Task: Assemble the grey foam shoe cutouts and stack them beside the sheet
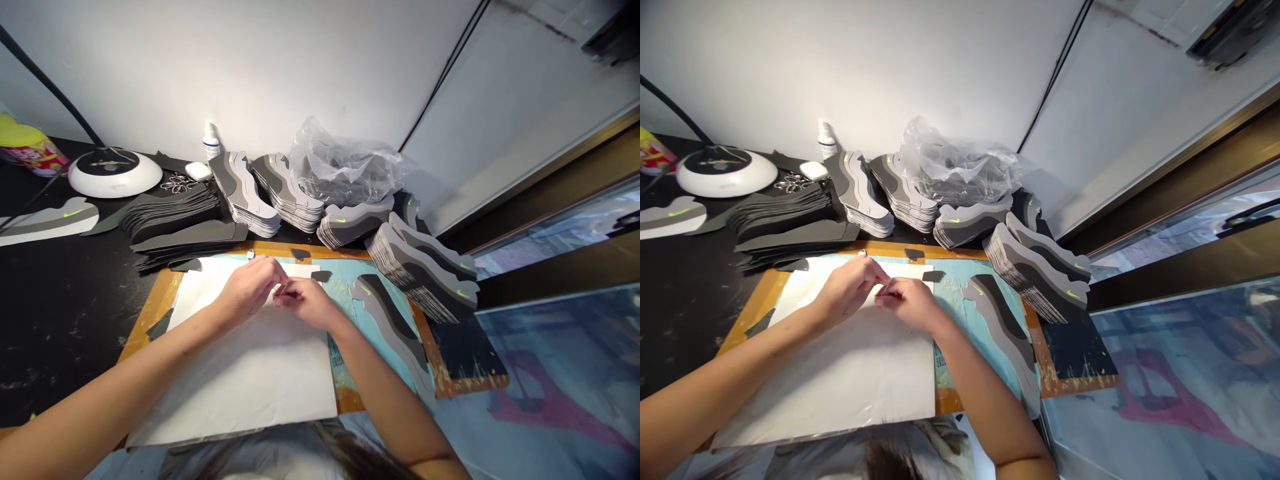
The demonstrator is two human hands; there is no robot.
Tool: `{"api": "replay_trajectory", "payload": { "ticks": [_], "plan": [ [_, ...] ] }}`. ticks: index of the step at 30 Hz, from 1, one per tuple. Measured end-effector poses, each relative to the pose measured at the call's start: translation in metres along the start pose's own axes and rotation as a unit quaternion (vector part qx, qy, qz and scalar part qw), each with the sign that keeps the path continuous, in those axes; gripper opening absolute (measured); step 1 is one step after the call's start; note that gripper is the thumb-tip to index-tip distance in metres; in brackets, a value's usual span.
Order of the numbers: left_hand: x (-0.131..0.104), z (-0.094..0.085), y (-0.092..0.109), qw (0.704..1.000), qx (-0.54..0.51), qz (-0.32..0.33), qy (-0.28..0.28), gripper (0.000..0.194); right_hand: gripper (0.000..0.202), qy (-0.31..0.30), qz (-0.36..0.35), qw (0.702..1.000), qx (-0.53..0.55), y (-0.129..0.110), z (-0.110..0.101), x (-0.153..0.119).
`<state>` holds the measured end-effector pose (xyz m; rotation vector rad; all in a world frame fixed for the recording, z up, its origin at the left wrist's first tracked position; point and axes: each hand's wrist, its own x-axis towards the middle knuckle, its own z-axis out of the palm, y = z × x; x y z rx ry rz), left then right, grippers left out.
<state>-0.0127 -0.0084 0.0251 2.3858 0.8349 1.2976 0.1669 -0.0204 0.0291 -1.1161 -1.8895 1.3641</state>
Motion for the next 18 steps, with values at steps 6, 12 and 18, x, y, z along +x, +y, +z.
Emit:
{"api": "replay_trajectory", "payload": {
  "ticks": [6, 12, 18],
  "plan": [
    [0.005, -0.006, -0.001, 0.982, -0.109, -0.151, -0.010, 0.015, 0.030, 0.076, 0.018, 0.983, 0.165, 0.006, 0.004, 0.003],
    [0.004, -0.002, -0.010, 0.939, -0.249, -0.225, -0.074, 0.026, 0.039, 0.130, 0.016, 0.976, 0.172, 0.008, -0.004, 0.003],
    [0.004, -0.006, -0.010, 0.979, -0.132, -0.143, -0.062, 0.018, 0.032, 0.162, 0.012, 0.979, 0.121, 0.010, -0.004, 0.003]
  ]
}}
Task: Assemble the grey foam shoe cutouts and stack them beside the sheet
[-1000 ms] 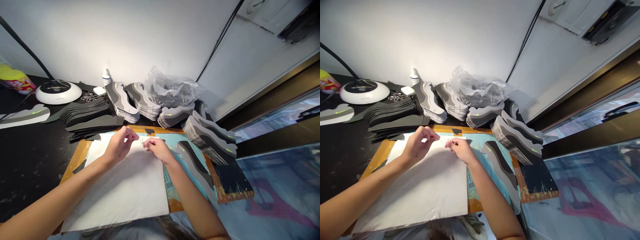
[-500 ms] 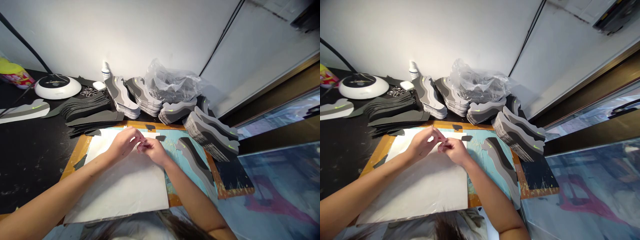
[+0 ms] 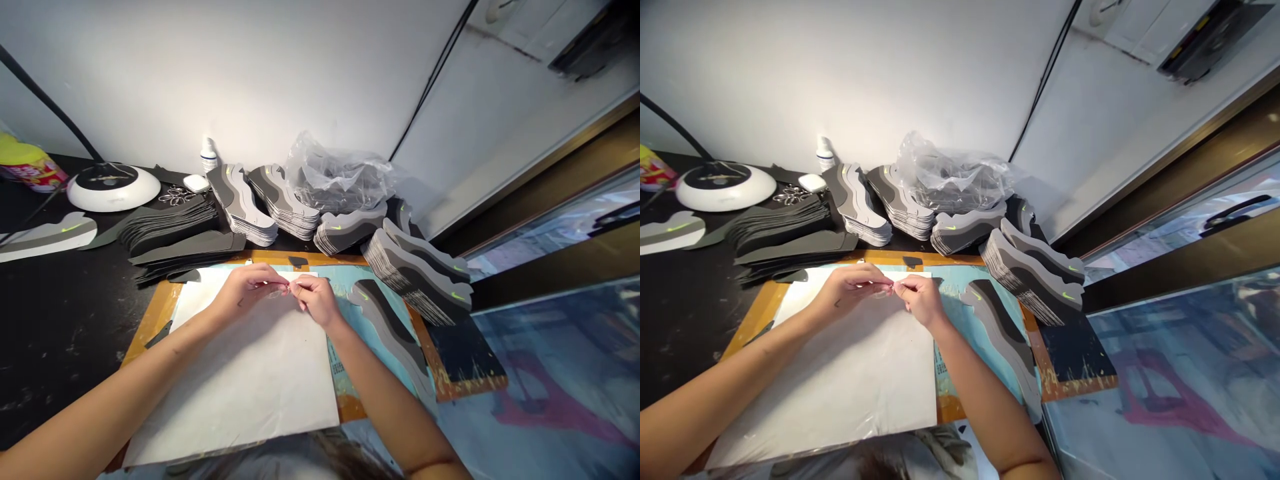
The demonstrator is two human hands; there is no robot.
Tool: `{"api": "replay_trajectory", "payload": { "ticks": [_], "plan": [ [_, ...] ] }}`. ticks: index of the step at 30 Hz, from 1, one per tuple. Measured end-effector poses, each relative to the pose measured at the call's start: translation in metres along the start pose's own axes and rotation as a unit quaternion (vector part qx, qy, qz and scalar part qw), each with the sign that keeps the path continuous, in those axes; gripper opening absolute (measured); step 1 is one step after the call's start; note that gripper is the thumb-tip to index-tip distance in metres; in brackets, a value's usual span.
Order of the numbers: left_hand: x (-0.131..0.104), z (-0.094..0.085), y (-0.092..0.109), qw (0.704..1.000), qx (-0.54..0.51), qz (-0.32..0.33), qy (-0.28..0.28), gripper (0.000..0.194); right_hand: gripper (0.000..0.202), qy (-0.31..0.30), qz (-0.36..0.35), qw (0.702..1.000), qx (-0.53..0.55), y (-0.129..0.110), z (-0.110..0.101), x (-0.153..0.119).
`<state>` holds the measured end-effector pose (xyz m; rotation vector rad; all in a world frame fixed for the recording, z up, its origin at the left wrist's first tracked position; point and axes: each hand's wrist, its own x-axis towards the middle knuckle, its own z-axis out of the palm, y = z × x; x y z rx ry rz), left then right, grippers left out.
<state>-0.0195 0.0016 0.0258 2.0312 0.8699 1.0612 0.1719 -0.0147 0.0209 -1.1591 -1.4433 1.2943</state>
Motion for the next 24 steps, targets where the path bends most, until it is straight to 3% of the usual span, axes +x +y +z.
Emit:
{"api": "replay_trajectory", "payload": {
  "ticks": [3, 6, 14, 19, 24],
  "plan": [
    [0.001, -0.004, 0.004, 0.993, 0.106, 0.045, 0.004, 0.020, 0.031, 0.037, 0.008, 0.999, -0.018, 0.002, -0.002, 0.001],
    [0.001, -0.002, 0.007, 0.989, 0.133, 0.053, 0.025, 0.016, 0.034, 0.063, 0.037, 0.997, -0.001, 0.004, -0.004, 0.003],
    [-0.004, 0.015, 0.008, 0.995, 0.089, -0.051, 0.006, 0.012, 0.033, 0.069, 0.049, 0.995, 0.051, 0.004, -0.002, 0.003],
    [-0.004, 0.007, 0.009, 0.997, 0.072, 0.005, -0.006, 0.020, 0.037, 0.081, 0.018, 0.996, -0.015, -0.003, 0.000, 0.000],
    [-0.003, 0.001, 0.012, 0.988, 0.149, 0.028, 0.024, 0.017, 0.032, 0.097, -0.013, 0.995, -0.027, -0.010, 0.005, -0.005]
  ]
}}
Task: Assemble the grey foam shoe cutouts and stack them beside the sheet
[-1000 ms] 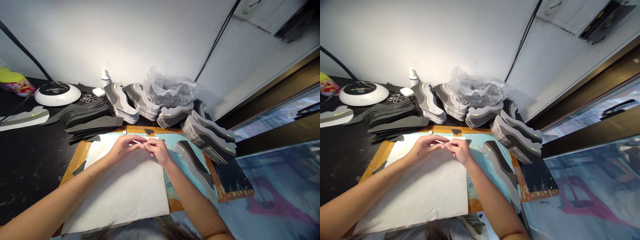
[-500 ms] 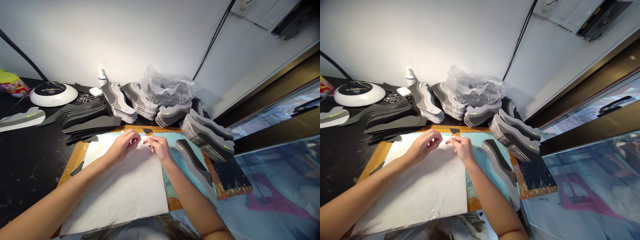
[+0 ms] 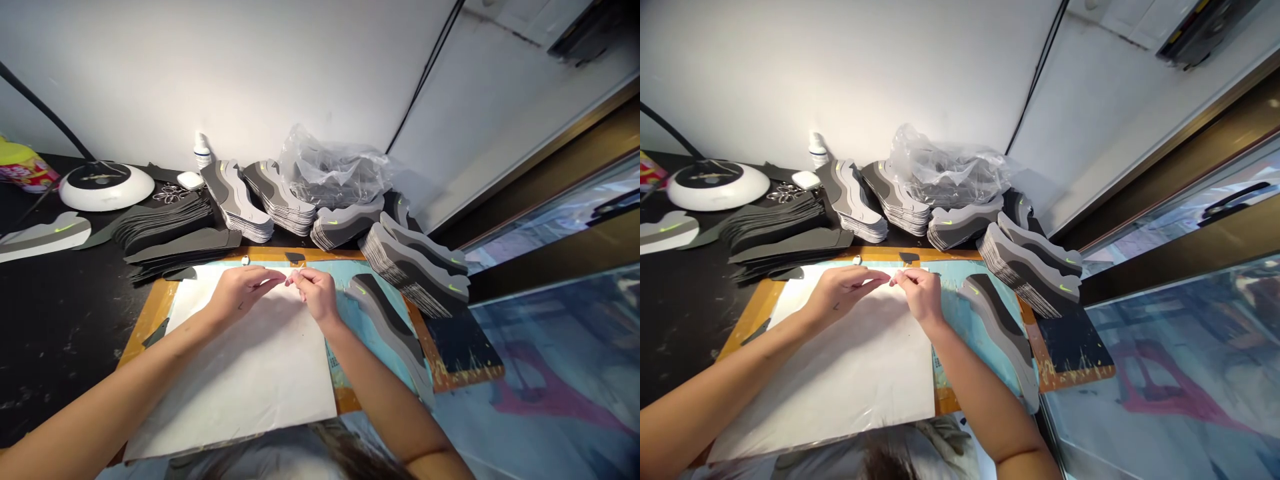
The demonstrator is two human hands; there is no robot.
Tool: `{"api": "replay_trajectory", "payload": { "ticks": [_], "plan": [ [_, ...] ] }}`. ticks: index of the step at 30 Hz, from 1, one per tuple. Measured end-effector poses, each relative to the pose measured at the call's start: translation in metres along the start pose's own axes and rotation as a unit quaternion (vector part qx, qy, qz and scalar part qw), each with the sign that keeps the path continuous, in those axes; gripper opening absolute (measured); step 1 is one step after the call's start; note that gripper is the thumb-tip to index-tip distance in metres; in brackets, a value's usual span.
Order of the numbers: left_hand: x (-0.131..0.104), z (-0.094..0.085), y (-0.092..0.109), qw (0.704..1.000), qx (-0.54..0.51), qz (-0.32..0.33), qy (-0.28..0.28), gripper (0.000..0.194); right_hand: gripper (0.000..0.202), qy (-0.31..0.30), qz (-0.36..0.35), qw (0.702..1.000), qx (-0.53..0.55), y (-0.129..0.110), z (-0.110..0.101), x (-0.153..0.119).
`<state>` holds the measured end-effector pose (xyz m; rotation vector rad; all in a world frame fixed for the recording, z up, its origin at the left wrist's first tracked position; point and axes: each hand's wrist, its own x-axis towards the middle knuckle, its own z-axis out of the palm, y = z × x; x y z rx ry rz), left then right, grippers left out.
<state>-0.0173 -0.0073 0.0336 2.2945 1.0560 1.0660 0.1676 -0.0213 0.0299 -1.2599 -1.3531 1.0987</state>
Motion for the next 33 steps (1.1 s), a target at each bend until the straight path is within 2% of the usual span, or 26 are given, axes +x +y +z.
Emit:
{"api": "replay_trajectory", "payload": {
  "ticks": [6, 13, 20, 22, 24, 27, 29, 33],
  "plan": [
    [-0.001, 0.004, 0.002, 0.998, 0.049, 0.027, -0.005, 0.023, 0.032, 0.062, -0.086, 0.994, -0.007, 0.000, 0.002, -0.007],
    [-0.002, 0.004, -0.001, 0.997, 0.049, 0.054, 0.006, 0.024, 0.034, 0.031, -0.051, 0.998, -0.001, 0.003, 0.002, -0.003],
    [-0.004, 0.010, 0.006, 0.997, 0.076, 0.023, 0.011, 0.010, 0.038, 0.037, -0.092, 0.987, -0.129, 0.003, 0.006, -0.005],
    [-0.004, 0.011, 0.009, 0.999, 0.050, -0.007, 0.000, 0.007, 0.039, 0.024, -0.082, 0.990, -0.116, 0.002, 0.006, -0.004],
    [-0.003, 0.008, 0.010, 0.997, -0.011, -0.076, -0.013, 0.006, 0.033, -0.039, -0.058, 0.996, -0.052, 0.002, 0.004, -0.001],
    [0.002, 0.005, 0.010, 0.967, -0.151, -0.204, -0.024, 0.012, 0.020, -0.125, -0.021, 0.991, 0.031, 0.001, -0.001, 0.002],
    [0.006, 0.004, 0.009, 0.938, -0.229, -0.260, -0.023, 0.014, 0.018, -0.114, -0.021, 0.993, 0.025, 0.001, -0.003, 0.003],
    [0.008, 0.008, 0.006, 0.894, -0.305, -0.328, -0.026, 0.017, 0.011, -0.013, -0.063, 0.997, -0.050, 0.000, 0.000, 0.002]
  ]
}}
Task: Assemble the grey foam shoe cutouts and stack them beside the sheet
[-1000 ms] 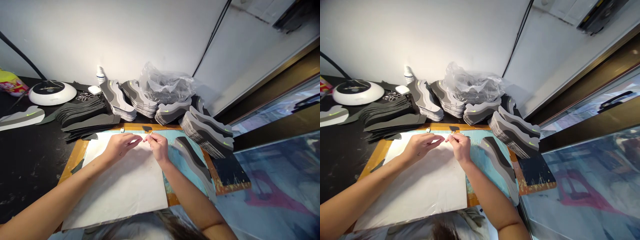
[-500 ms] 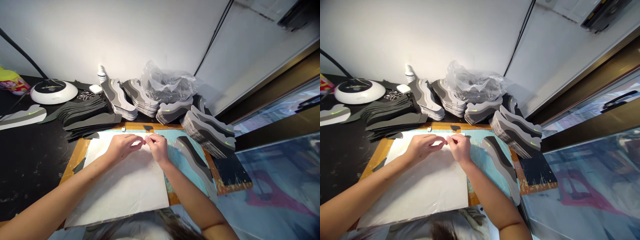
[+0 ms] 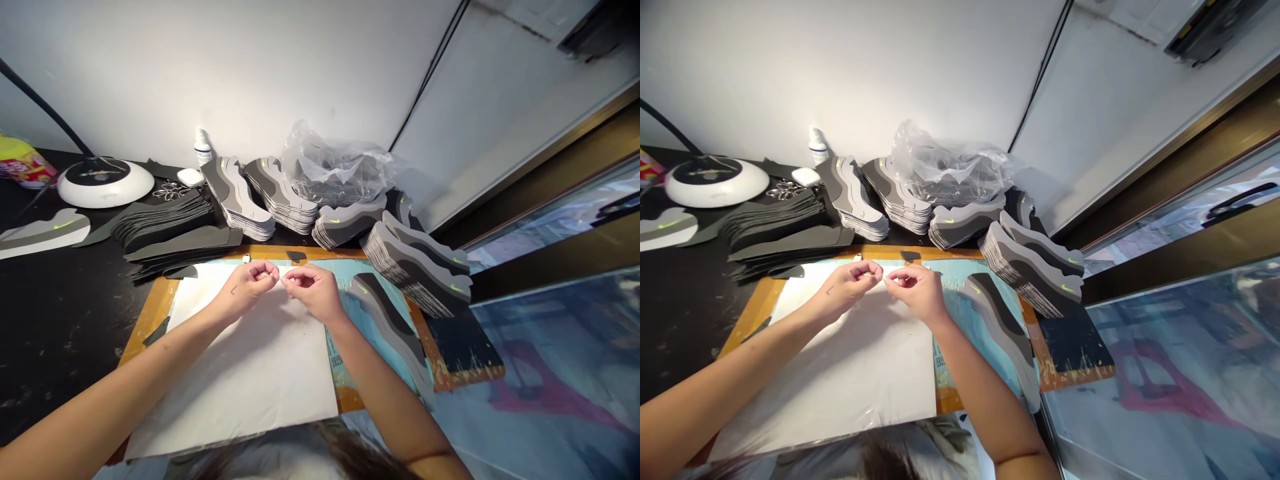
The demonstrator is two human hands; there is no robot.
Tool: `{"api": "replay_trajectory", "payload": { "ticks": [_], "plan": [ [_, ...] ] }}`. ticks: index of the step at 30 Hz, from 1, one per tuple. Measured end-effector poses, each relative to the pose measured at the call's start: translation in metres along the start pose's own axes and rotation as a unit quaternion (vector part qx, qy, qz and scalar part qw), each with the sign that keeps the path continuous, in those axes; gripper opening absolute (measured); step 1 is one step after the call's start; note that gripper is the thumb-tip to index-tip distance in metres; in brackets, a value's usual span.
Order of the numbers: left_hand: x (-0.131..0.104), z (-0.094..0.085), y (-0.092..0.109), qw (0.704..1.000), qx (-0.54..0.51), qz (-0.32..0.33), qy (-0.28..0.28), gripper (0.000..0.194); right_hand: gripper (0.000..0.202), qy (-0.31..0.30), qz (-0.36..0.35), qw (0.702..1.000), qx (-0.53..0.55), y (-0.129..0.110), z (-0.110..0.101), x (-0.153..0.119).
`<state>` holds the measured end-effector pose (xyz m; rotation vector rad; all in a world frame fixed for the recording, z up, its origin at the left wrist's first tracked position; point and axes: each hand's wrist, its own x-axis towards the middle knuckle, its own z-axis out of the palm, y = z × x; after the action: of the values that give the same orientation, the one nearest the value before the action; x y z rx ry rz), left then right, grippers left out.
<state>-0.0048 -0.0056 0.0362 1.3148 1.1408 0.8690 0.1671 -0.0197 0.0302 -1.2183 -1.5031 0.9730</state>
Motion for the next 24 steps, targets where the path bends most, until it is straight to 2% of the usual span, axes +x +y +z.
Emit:
{"api": "replay_trajectory", "payload": {
  "ticks": [3, 6, 11, 13, 16, 20, 24],
  "plan": [
    [0.000, 0.002, -0.001, 0.998, -0.036, -0.043, -0.012, 0.018, 0.005, 0.069, -0.070, 0.992, -0.084, -0.003, 0.005, -0.003],
    [0.000, 0.004, 0.000, 0.995, -0.077, -0.060, -0.023, 0.020, 0.007, 0.103, -0.145, 0.971, -0.161, -0.004, 0.009, -0.006],
    [0.000, 0.005, 0.006, 0.983, -0.111, -0.134, -0.060, 0.027, 0.015, 0.139, -0.278, 0.899, -0.308, 0.002, 0.008, -0.007],
    [0.000, 0.003, 0.007, 0.981, -0.107, -0.142, -0.072, 0.028, 0.015, 0.141, -0.302, 0.883, -0.332, 0.003, 0.007, -0.007],
    [0.001, -0.001, 0.006, 0.981, -0.097, -0.143, -0.083, 0.026, 0.012, 0.127, -0.288, 0.896, -0.314, 0.002, 0.007, -0.006],
    [0.002, -0.006, 0.006, 0.983, -0.081, -0.138, -0.092, 0.023, 0.014, 0.077, -0.252, 0.925, -0.275, 0.002, 0.004, -0.005],
    [0.004, -0.009, 0.004, 0.983, -0.073, -0.137, -0.096, 0.025, 0.019, 0.047, -0.254, 0.925, -0.279, 0.005, -0.002, -0.003]
  ]
}}
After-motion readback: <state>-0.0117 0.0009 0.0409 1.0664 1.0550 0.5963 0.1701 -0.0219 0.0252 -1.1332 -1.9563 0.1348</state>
